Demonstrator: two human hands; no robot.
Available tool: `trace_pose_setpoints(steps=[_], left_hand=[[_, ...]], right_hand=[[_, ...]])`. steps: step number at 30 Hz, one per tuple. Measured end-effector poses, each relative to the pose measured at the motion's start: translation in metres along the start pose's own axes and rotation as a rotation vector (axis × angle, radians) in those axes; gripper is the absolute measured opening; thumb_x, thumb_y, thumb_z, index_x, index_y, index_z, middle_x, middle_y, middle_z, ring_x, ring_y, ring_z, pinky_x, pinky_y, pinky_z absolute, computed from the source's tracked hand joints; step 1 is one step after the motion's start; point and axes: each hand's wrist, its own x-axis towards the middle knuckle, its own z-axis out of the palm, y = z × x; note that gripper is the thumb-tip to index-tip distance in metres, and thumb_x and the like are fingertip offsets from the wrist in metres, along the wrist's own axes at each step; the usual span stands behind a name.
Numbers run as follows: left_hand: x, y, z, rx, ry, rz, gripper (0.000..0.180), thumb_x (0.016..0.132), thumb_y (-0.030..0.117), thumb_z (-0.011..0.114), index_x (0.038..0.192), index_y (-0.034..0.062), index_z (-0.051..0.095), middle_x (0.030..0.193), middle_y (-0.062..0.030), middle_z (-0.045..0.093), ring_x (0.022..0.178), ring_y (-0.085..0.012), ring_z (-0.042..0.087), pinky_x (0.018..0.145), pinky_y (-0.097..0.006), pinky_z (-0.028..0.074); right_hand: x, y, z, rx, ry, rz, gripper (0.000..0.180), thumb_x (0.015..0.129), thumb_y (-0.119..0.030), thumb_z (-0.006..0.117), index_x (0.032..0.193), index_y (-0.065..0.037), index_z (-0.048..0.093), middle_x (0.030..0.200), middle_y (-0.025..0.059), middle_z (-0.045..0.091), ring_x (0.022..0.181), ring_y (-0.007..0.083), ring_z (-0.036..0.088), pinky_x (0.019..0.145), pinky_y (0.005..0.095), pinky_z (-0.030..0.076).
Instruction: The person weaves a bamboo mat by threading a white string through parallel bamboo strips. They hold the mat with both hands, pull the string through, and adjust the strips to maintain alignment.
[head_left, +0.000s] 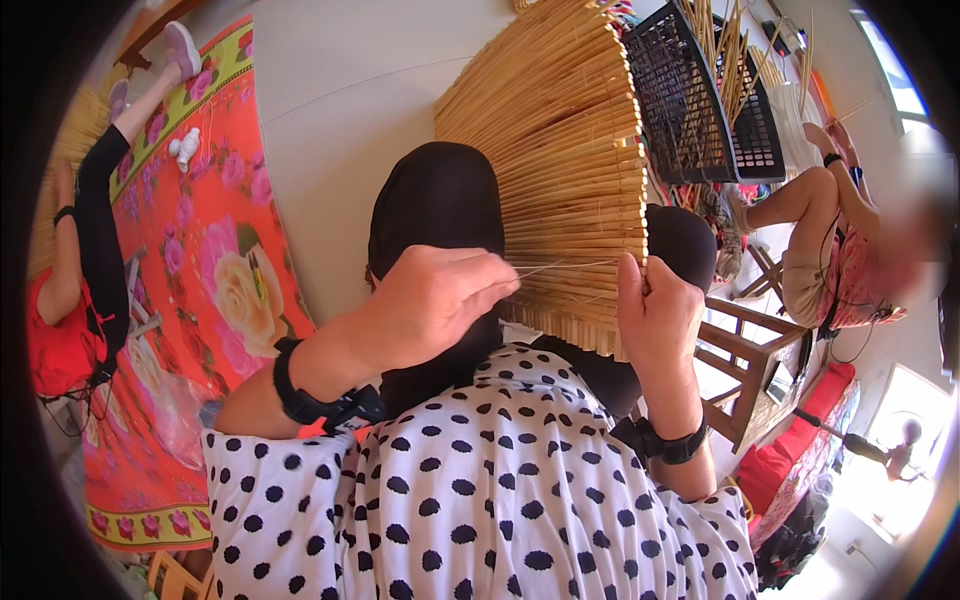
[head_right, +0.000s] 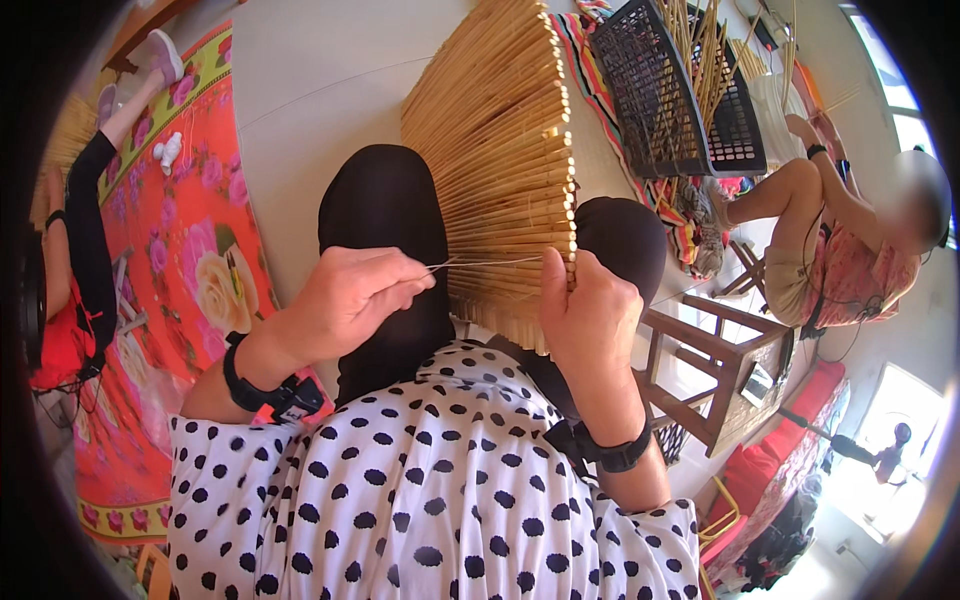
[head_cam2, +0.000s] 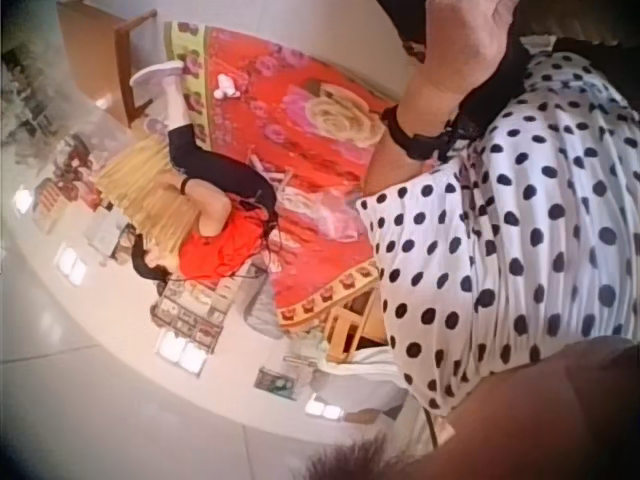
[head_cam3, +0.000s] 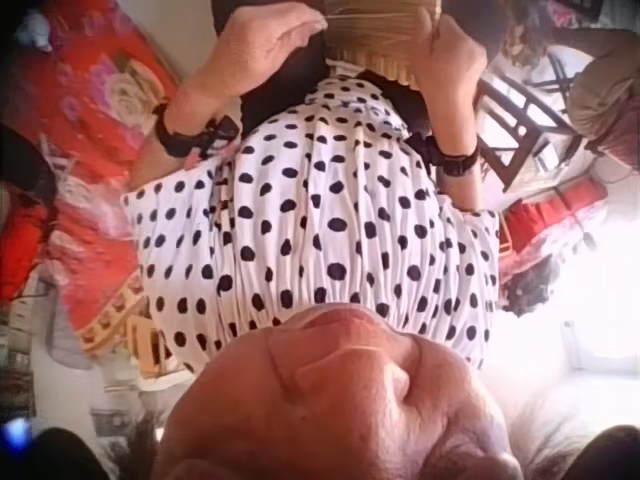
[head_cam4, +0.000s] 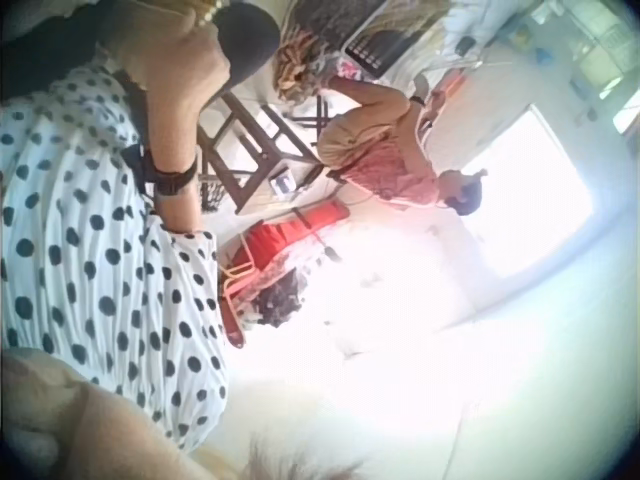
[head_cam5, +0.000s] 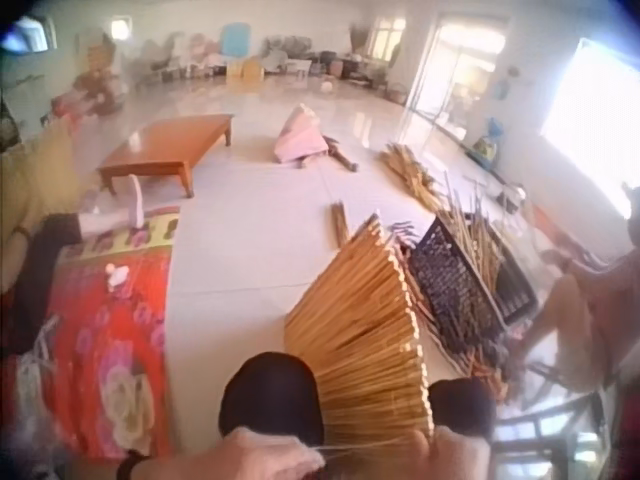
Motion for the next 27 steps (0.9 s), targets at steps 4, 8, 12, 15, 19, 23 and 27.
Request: trace_pose_setpoints(steps=[4,8,12,15,19,23,27], left_hand=[[0.012,-0.007,0.026,0.09,0.089,0.074,0.014,0.084,0.0,0.065,0.098,-0.0015,0.066,0.08,-0.0135,0.068,0.071,-0.0301,0.067,0.061,-0.037,0.054],[0.022,-0.007,0.037,0.23,0.095,0.078,0.022,0.081,0.002,0.065,0.103,0.0,0.068,0.078,-0.0118,0.068,0.068,-0.0276,0.067,0.057,-0.036,0.054],[0.028,-0.006,0.04,0.358,0.026,0.032,0.014,0.078,0.006,0.062,0.092,0.0048,0.066,0.071,-0.009,0.064,0.065,-0.0284,0.065,0.056,-0.039,0.052],[0.032,-0.007,0.041,0.396,0.006,0.03,0.005,0.079,0.006,0.061,0.083,0.0055,0.063,0.069,-0.0089,0.061,0.064,-0.029,0.065,0.055,-0.04,0.052],[0.038,-0.006,0.039,0.391,0.021,0.031,0.001,0.08,0.005,0.061,0.079,0.0047,0.06,0.068,-0.0095,0.06,0.066,-0.0315,0.064,0.058,-0.042,0.053],[0.04,-0.016,0.036,0.218,0.073,0.037,0.012,0.085,0.005,0.061,0.096,0.0032,0.065,0.08,-0.013,0.066,0.071,-0.0327,0.066,0.062,-0.04,0.054],[0.041,-0.014,0.032,0.156,0.04,0.031,0.017,0.088,0.007,0.062,0.103,0.0026,0.068,0.089,-0.0157,0.07,0.076,-0.0331,0.067,0.064,-0.039,0.055]], right_hand=[[-0.001,0.001,-0.002,0.079,0.002,0.056,0.032,0.093,-0.023,0.065,0.071,-0.001,0.056,0.056,0.0164,0.051,0.048,0.036,0.049,0.047,0.0381,0.04],[-0.002,-0.001,0.0,0.116,0.014,0.071,0.031,0.093,-0.021,0.065,0.072,0.0,0.056,0.055,0.0148,0.048,0.046,0.0309,0.042,0.046,0.0356,0.038],[-0.003,0.001,0.001,0.108,0.042,0.086,0.034,0.093,-0.02,0.066,0.068,0.001,0.054,0.053,0.0122,0.043,0.047,0.0225,0.033,0.045,0.033,0.036],[-0.002,0.0,0.002,0.136,0.057,0.116,0.036,0.092,-0.019,0.066,0.066,0.001,0.052,0.052,0.0108,0.04,0.049,0.0182,0.029,0.044,0.0321,0.035],[-0.001,-0.004,0.002,0.173,0.051,0.125,0.041,0.095,-0.02,0.064,0.065,0.001,0.046,0.053,0.0069,0.032,0.053,0.0118,0.027,0.046,0.0324,0.029],[0.001,-0.002,-0.001,0.184,0.001,0.113,0.034,0.095,-0.021,0.063,0.07,0.001,0.055,0.053,0.0095,0.04,0.049,0.0137,0.033,0.046,0.032,0.034],[0.003,0.0,0.0,0.304,0.013,0.104,0.03,0.097,-0.022,0.061,0.078,0.002,0.063,0.053,0.0104,0.048,0.047,0.0143,0.038,0.047,0.032,0.037]])
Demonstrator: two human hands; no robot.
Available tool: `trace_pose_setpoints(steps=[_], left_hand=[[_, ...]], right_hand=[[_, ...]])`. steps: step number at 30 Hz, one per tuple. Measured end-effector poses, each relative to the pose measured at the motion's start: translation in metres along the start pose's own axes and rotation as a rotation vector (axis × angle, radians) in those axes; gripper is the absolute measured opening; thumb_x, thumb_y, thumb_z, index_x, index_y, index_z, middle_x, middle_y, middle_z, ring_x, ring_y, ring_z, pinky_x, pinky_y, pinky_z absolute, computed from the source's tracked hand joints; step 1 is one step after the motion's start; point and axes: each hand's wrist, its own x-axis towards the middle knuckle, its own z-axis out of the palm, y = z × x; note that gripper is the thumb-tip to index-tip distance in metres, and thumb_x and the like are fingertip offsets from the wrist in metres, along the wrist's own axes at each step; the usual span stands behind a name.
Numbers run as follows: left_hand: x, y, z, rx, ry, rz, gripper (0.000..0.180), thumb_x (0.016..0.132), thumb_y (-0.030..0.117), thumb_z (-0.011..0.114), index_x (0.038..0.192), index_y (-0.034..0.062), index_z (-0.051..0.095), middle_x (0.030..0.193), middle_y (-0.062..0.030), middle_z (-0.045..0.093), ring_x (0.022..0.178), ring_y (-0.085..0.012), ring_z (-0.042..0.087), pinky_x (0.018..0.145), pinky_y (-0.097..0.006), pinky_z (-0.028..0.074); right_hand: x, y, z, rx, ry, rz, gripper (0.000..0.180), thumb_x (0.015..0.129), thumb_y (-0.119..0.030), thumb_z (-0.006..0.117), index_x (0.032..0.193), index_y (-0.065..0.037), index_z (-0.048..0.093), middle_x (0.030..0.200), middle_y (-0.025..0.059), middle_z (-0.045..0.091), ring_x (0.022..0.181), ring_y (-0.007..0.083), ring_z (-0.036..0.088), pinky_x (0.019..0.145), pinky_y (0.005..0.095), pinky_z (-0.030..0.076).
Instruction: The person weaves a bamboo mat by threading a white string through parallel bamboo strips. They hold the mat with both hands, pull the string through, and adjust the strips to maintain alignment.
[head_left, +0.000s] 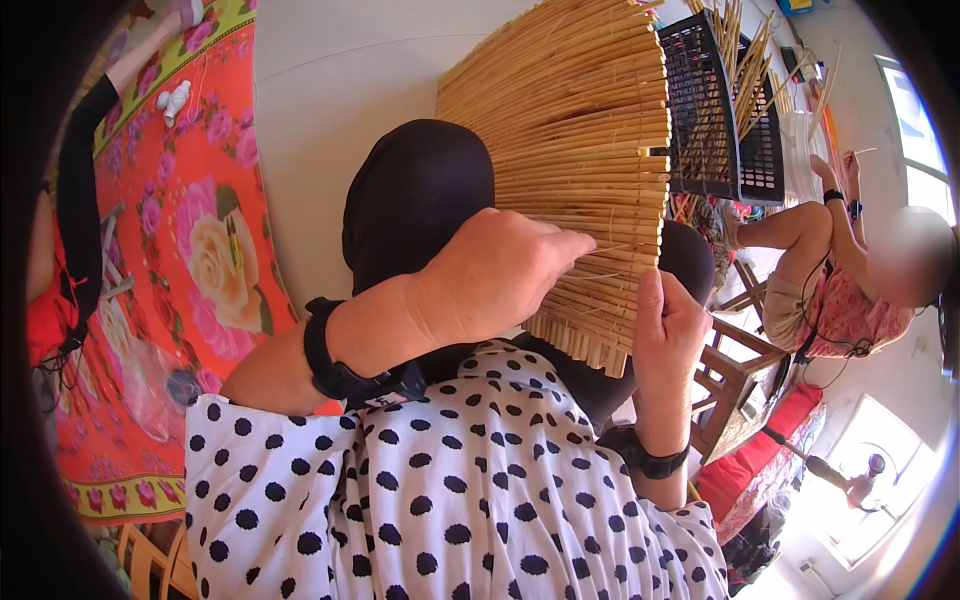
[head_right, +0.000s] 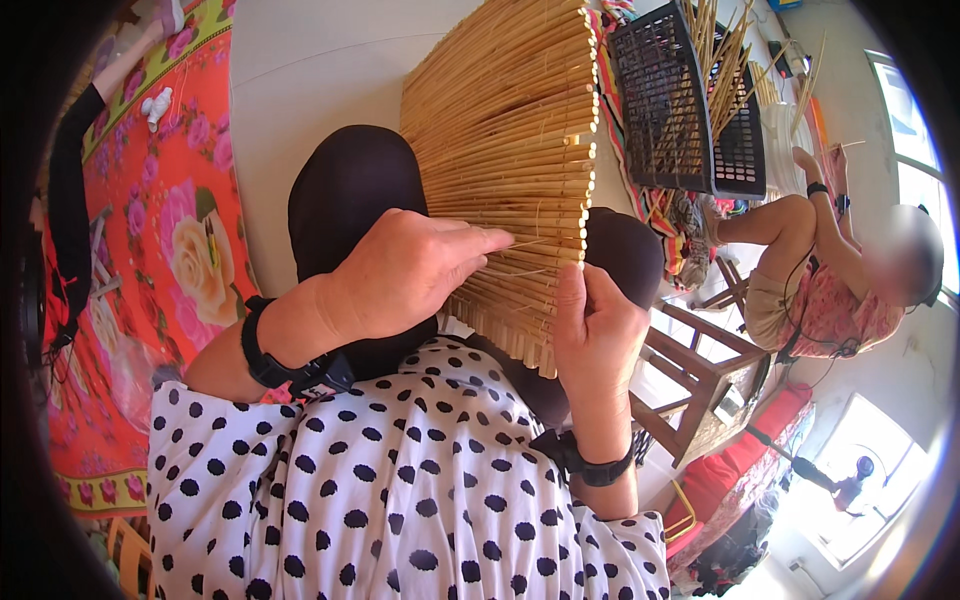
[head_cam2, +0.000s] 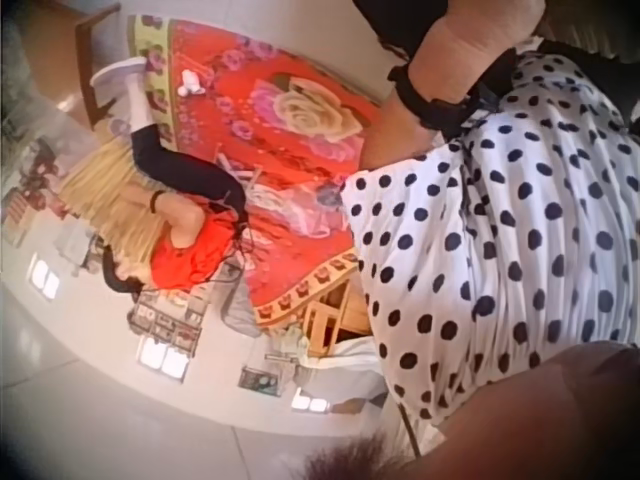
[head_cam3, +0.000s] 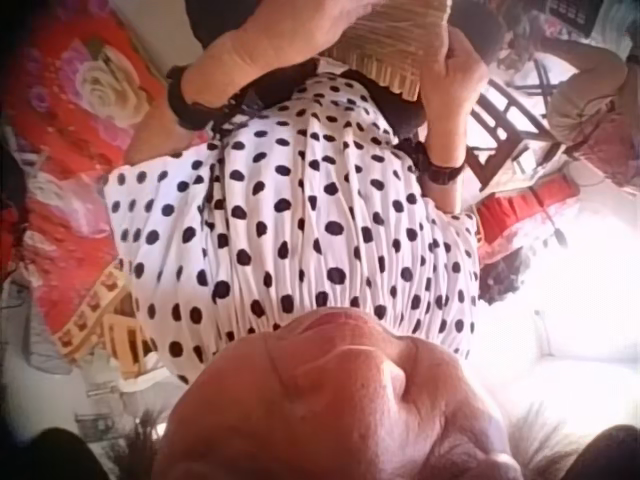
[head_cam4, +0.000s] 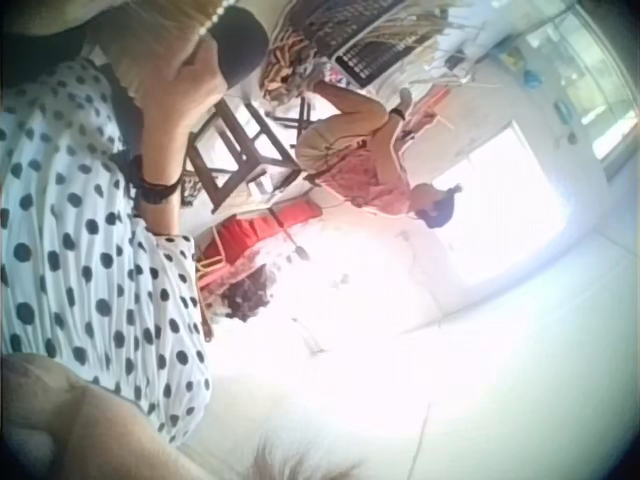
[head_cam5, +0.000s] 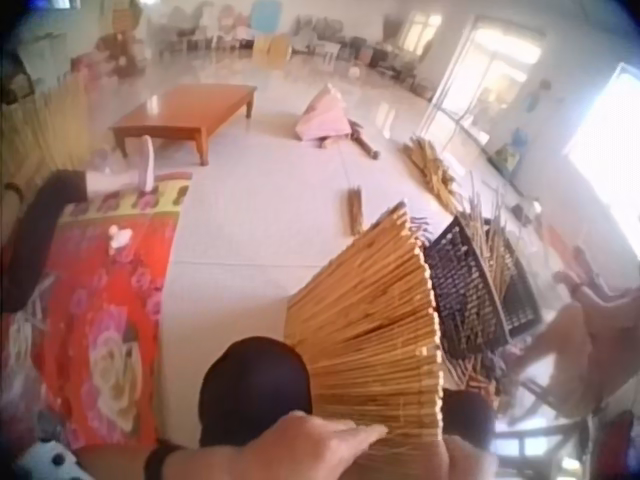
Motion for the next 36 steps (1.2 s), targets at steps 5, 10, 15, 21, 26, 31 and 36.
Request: trace_pose_setpoints(steps=[5,10,15,21,26,31,36], left_hand=[[-0.0022,0.0038,0.0003,0.022,-0.046,-0.044,0.015,0.086,0.008,0.064,0.1,0.0038,0.069,0.083,-0.0137,0.07,0.072,-0.0314,0.067,0.064,-0.039,0.055],[-0.0022,0.0037,-0.0033,0.062,-0.053,-0.044,0.012,0.085,0.008,0.065,0.095,0.0049,0.07,0.078,-0.0112,0.069,0.068,-0.03,0.067,0.06,-0.038,0.054],[-0.0026,0.0016,0.0027,0.068,-0.017,-0.005,0.01,0.083,0.008,0.066,0.092,0.0054,0.07,0.074,-0.0098,0.068,0.065,-0.0293,0.066,0.058,-0.038,0.053],[-0.0005,0.0046,0.0036,0.103,-0.031,-0.003,0.011,0.081,0.006,0.066,0.092,0.0054,0.069,0.073,-0.0092,0.068,0.065,-0.0292,0.066,0.058,-0.038,0.053],[-0.0003,0.0036,0.0057,0.112,-0.012,0.006,0.01,0.081,0.006,0.066,0.09,0.0051,0.068,0.073,-0.0092,0.068,0.065,-0.0295,0.066,0.057,-0.038,0.053],[0.0002,0.0047,0.0052,0.116,-0.01,0.006,0.009,0.081,0.007,0.066,0.09,0.0048,0.068,0.074,-0.0095,0.068,0.065,-0.0293,0.066,0.057,-0.038,0.054],[0.0006,0.0076,0.0042,0.157,-0.019,0.006,0.008,0.079,0.006,0.066,0.087,0.0063,0.067,0.07,-0.0087,0.066,0.063,-0.0291,0.066,0.055,-0.039,0.052]], right_hand=[[0.002,0.0012,-0.0019,-0.057,-0.035,0.007,0.029,0.097,-0.021,0.061,0.079,0.001,0.064,0.052,0.009,0.046,0.047,0.0137,0.036,0.046,0.0312,0.036],[0.0022,-0.0006,-0.0027,-0.136,-0.041,-0.017,0.031,0.095,-0.017,0.062,0.07,0.002,0.057,0.051,0.0084,0.039,0.048,0.0136,0.03,0.045,0.031,0.033],[0.0015,0.0008,-0.0008,-0.144,-0.016,-0.026,0.034,0.094,-0.014,0.063,0.066,0.002,0.052,0.051,0.0083,0.035,0.05,0.0139,0.027,0.044,0.0311,0.031],[0.0005,-0.0006,0.0004,-0.114,-0.013,-0.02,0.034,0.094,-0.014,0.063,0.066,0.002,0.051,0.052,0.0088,0.035,0.05,0.0137,0.028,0.044,0.0313,0.031],[0.0009,-0.0006,0.0,-0.128,-0.021,-0.03,0.032,0.094,-0.014,0.063,0.067,0.002,0.053,0.052,0.0091,0.037,0.049,0.0138,0.029,0.044,0.0312,0.032],[0.001,-0.0018,0.0008,-0.117,-0.008,-0.047,0.03,0.094,-0.014,0.063,0.069,0.002,0.055,0.052,0.0091,0.038,0.049,0.0136,0.03,0.044,0.031,0.033],[0.0004,-0.0012,0.0007,-0.13,-0.011,-0.057,0.028,0.094,-0.014,0.063,0.072,0.002,0.058,0.052,0.0098,0.041,0.047,0.0152,0.032,0.045,0.0312,0.035]])
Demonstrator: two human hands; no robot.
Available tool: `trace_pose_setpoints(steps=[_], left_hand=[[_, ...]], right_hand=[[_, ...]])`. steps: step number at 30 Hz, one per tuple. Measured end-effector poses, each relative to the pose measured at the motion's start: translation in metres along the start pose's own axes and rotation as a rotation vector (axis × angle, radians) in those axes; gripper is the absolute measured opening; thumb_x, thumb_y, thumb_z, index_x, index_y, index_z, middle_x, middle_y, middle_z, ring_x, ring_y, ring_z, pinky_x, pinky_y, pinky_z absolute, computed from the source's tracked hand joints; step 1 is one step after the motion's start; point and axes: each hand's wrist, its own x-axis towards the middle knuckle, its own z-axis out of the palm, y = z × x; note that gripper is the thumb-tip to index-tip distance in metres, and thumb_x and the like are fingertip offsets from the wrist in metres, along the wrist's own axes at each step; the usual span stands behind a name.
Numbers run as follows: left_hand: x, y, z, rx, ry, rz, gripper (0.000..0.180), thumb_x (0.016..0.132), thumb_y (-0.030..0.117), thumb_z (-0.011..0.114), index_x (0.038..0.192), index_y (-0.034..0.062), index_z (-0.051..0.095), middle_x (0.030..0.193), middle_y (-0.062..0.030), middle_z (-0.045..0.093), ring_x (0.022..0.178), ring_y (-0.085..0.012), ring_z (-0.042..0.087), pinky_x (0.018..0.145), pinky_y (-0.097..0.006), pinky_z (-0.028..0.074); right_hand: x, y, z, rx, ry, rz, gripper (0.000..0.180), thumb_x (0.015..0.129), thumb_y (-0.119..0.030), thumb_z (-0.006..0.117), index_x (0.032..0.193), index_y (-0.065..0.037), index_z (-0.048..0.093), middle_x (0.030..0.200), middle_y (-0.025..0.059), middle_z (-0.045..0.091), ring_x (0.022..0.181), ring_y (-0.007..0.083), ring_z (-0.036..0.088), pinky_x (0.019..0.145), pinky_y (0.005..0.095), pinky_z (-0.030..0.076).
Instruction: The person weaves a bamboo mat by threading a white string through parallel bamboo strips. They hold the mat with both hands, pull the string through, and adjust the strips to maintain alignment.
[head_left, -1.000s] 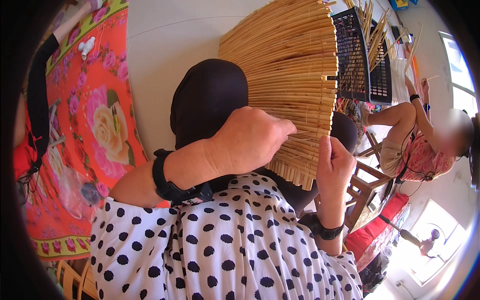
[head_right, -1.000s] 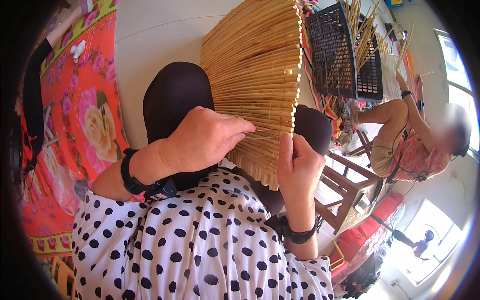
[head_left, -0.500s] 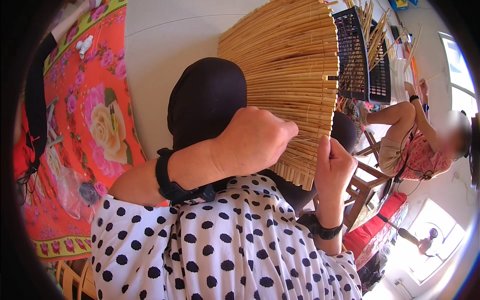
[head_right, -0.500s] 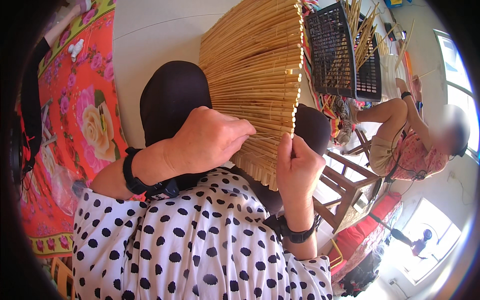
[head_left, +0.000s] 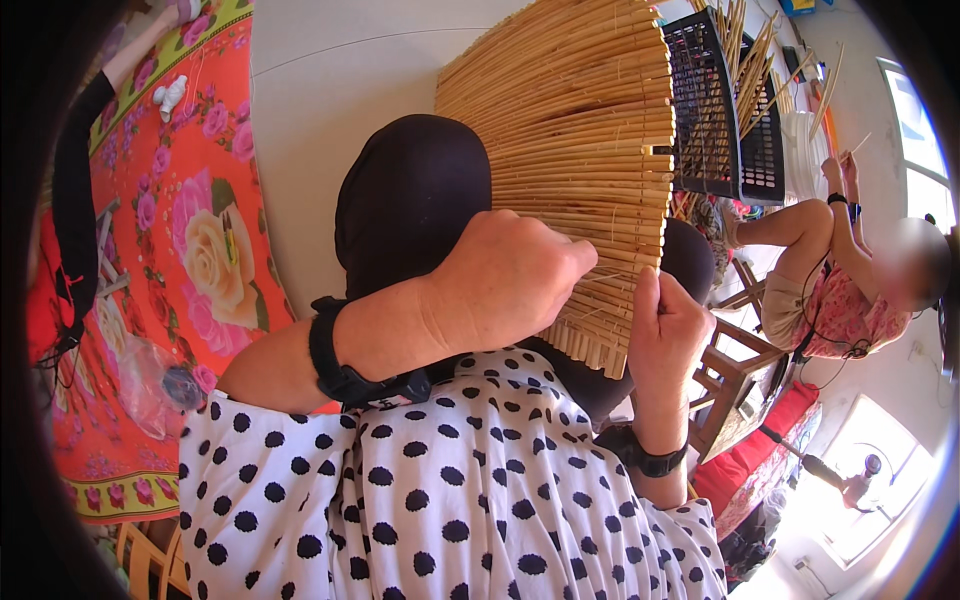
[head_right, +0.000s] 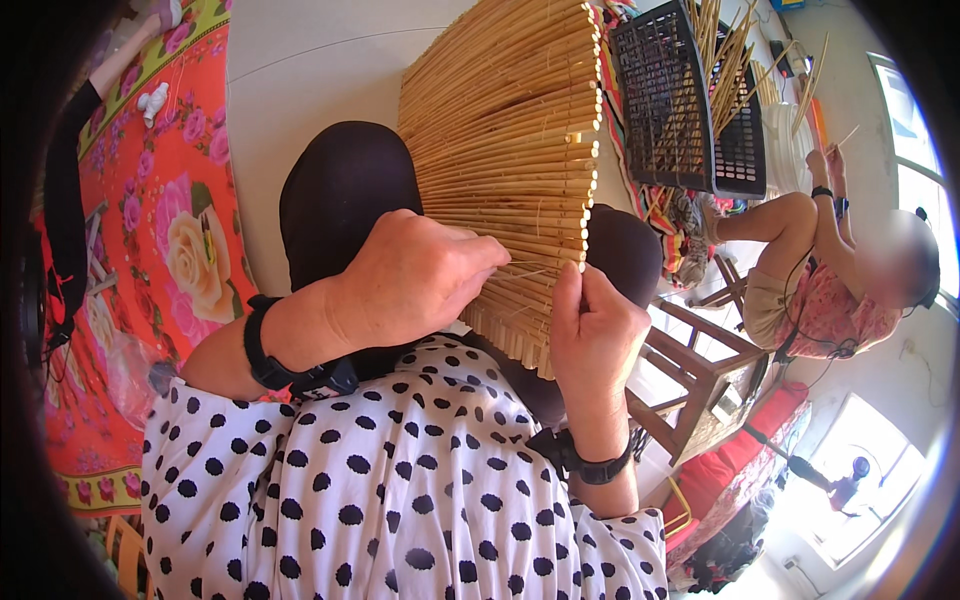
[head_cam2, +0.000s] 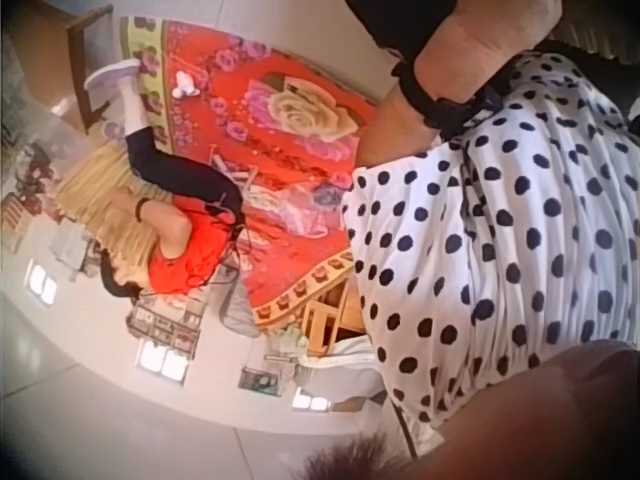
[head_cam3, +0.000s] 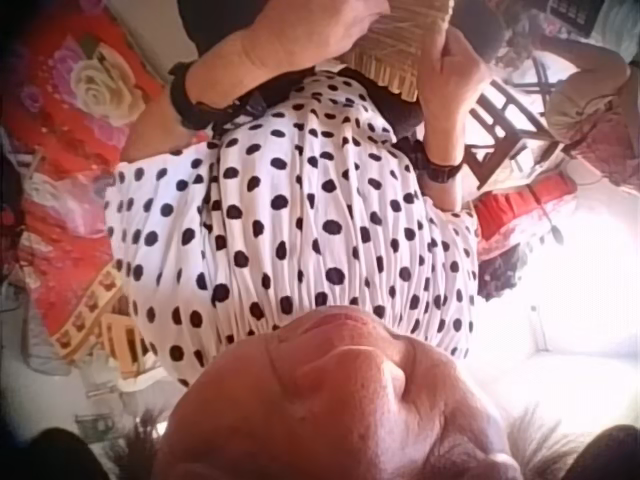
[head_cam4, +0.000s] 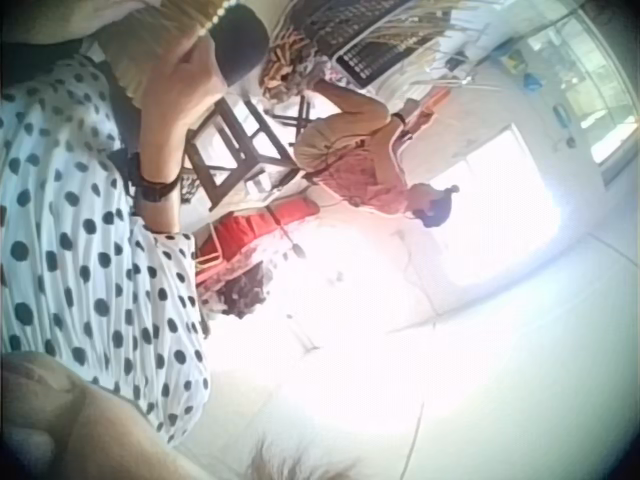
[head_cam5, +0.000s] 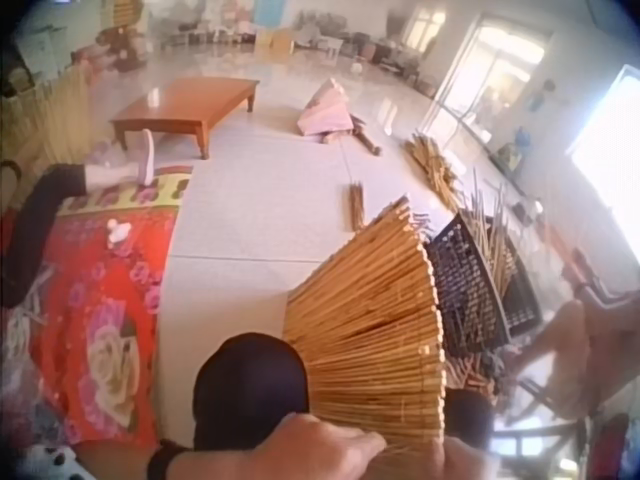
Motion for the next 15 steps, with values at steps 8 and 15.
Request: trace_pose_setpoints(steps=[8,15], left_hand=[[0.005,0.014,-0.024,0.218,-0.095,0.024,0.006,0.074,0.005,0.063,0.078,0.0084,0.062,0.062,-0.0069,0.059,0.057,-0.0282,0.063,0.049,-0.039,0.049],[-0.004,0.009,-0.049,0.186,-0.141,0.0,0.012,0.078,0.003,0.067,0.089,0.0059,0.07,0.07,-0.0108,0.065,0.063,-0.0296,0.065,0.054,-0.039,0.05]], right_hand=[[-0.002,-0.008,-0.001,0.027,-0.053,-0.067,0.017,0.093,-0.012,0.063,0.082,0.001,0.064,0.057,0.0146,0.051,0.045,0.0191,0.045,0.046,0.0333,0.039],[-0.005,-0.005,0.002,0.344,-0.183,-0.212,0.031,0.086,-0.015,0.07,0.108,0.006,0.064,0.067,0.0122,0.061,0.056,0.021,0.062,0.056,0.0288,0.05]])
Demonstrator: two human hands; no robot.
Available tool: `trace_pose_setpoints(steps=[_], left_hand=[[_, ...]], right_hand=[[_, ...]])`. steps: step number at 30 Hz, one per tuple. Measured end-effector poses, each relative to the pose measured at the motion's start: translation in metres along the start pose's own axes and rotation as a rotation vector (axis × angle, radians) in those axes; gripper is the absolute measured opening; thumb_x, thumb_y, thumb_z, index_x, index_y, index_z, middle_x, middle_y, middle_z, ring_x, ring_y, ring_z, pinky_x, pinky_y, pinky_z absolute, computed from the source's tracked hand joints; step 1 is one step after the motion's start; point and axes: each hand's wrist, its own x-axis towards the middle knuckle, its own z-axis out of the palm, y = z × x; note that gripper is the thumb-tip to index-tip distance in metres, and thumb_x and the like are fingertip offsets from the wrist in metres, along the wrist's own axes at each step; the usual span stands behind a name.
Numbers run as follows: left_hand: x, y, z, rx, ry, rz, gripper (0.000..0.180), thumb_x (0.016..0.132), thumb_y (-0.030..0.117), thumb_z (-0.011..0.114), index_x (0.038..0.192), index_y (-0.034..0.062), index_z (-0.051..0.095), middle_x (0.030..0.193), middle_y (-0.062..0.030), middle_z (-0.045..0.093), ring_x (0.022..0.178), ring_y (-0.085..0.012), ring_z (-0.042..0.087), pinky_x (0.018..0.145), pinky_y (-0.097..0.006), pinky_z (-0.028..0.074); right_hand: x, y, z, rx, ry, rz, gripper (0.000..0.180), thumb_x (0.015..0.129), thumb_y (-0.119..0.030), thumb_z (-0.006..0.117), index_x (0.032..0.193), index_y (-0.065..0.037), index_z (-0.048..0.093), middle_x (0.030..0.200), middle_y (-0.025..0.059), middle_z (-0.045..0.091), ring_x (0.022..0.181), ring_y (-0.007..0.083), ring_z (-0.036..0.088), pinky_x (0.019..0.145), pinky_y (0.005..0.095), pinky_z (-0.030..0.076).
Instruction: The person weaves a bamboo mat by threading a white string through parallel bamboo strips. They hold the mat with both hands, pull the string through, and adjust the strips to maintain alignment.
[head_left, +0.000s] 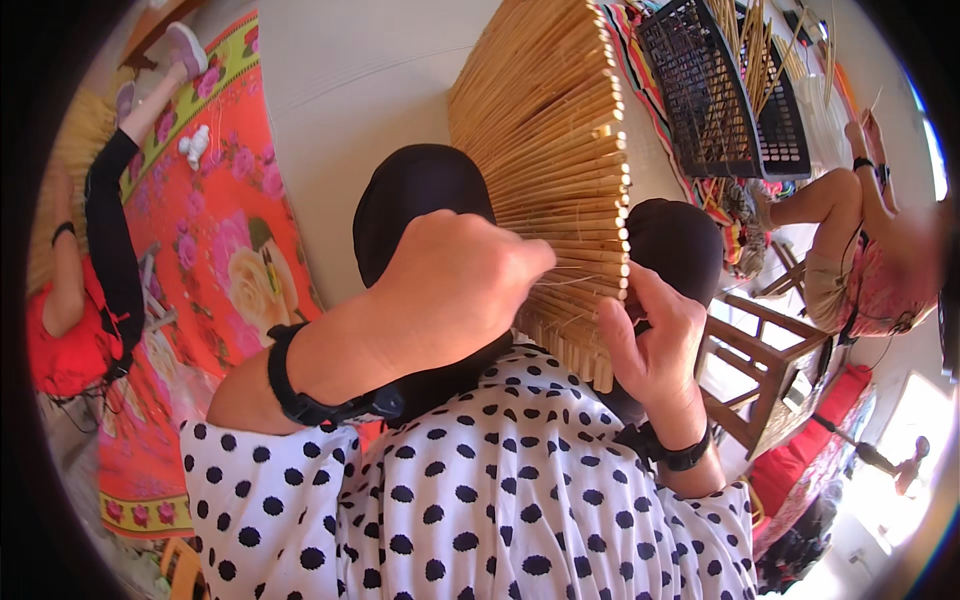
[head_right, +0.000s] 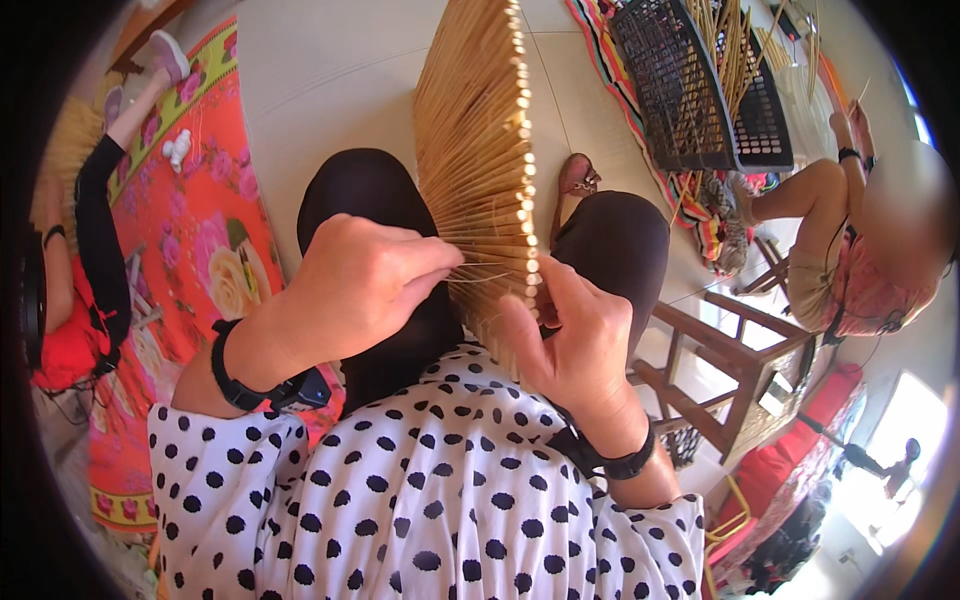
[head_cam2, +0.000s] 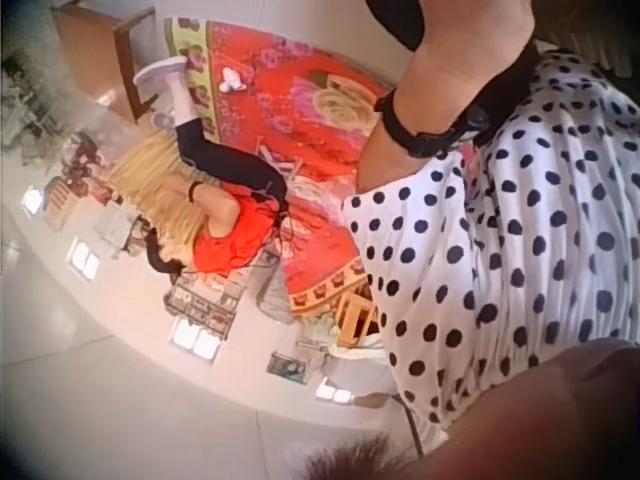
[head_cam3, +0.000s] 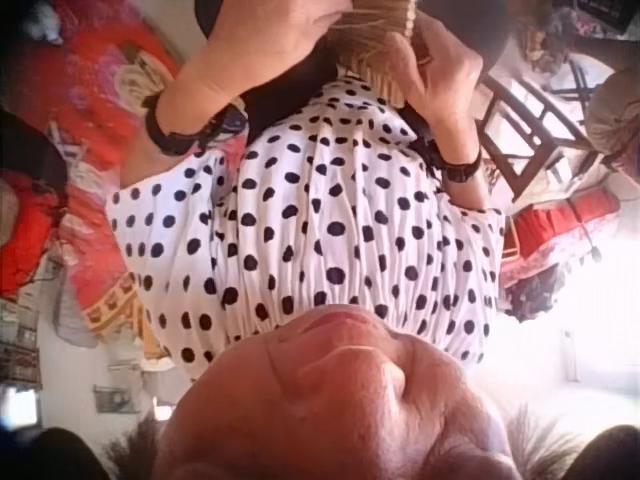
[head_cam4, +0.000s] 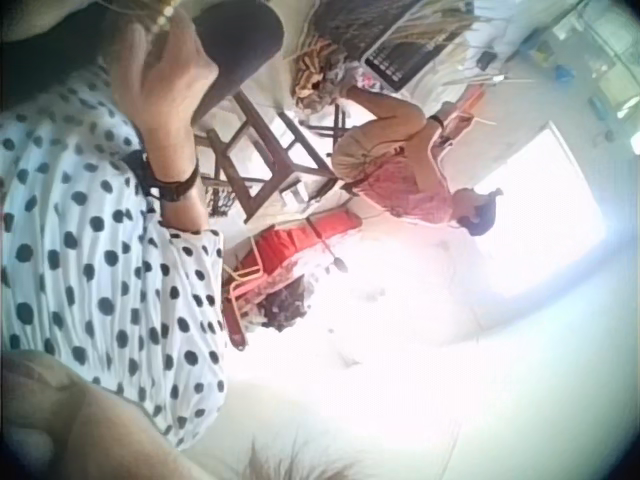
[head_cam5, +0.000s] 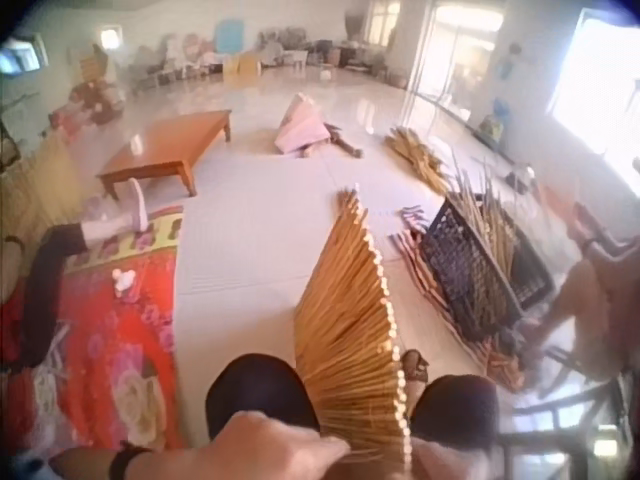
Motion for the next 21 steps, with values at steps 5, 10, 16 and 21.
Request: trace_pose_setpoints(steps=[5,10,16,21], left_hand=[[-0.004,0.0,-0.014,-0.106,-0.075,-0.074,0.016,0.085,0.002,0.065,0.1,0.0035,0.071,0.073,-0.014,0.066,0.063,-0.0309,0.065,0.055,-0.036,0.05],[-0.001,0.006,-0.029,-0.174,-0.212,-0.202,0.018,0.086,0.0,0.064,0.103,0.0026,0.071,0.078,-0.0152,0.067,0.064,-0.0309,0.065,0.057,-0.034,0.051],[0.002,0.002,-0.043,-0.256,-0.313,-0.321,0.022,0.086,-0.003,0.063,0.105,0.0014,0.072,0.07,-0.0083,0.067,0.053,-0.011,0.06,0.05,-0.025,0.045],[0.005,0.001,-0.049,-0.268,-0.393,-0.343,0.02,0.084,-0.003,0.064,0.103,0.0003,0.072,0.072,-0.0075,0.069,0.054,-0.0105,0.06,0.051,-0.024,0.046]], right_hand=[[-0.007,0.027,0.005,0.206,-0.082,-0.164,0.04,0.087,-0.013,0.065,0.122,0.007,0.06,0.072,0.0124,0.059,0.057,0.0235,0.059,0.055,0.0306,0.049],[-0.009,0.032,0.017,0.273,-0.059,-0.161,0.042,0.084,-0.003,0.067,0.124,0.004,0.06,0.072,0.0116,0.057,0.056,0.0252,0.056,0.053,0.0336,0.047],[-0.009,0.047,0.039,0.754,-0.075,-0.078,0.047,0.088,-0.005,0.067,0.133,-0.002,0.056,0.077,0.0049,0.055,0.067,0.0184,0.054,0.065,0.0305,0.048],[-0.01,0.051,0.045,1.058,-0.241,0.062,0.048,0.091,-0.004,0.065,0.138,-0.007,0.055,0.081,0.0006,0.049,0.074,0.0131,0.048,0.072,0.0279,0.044]])
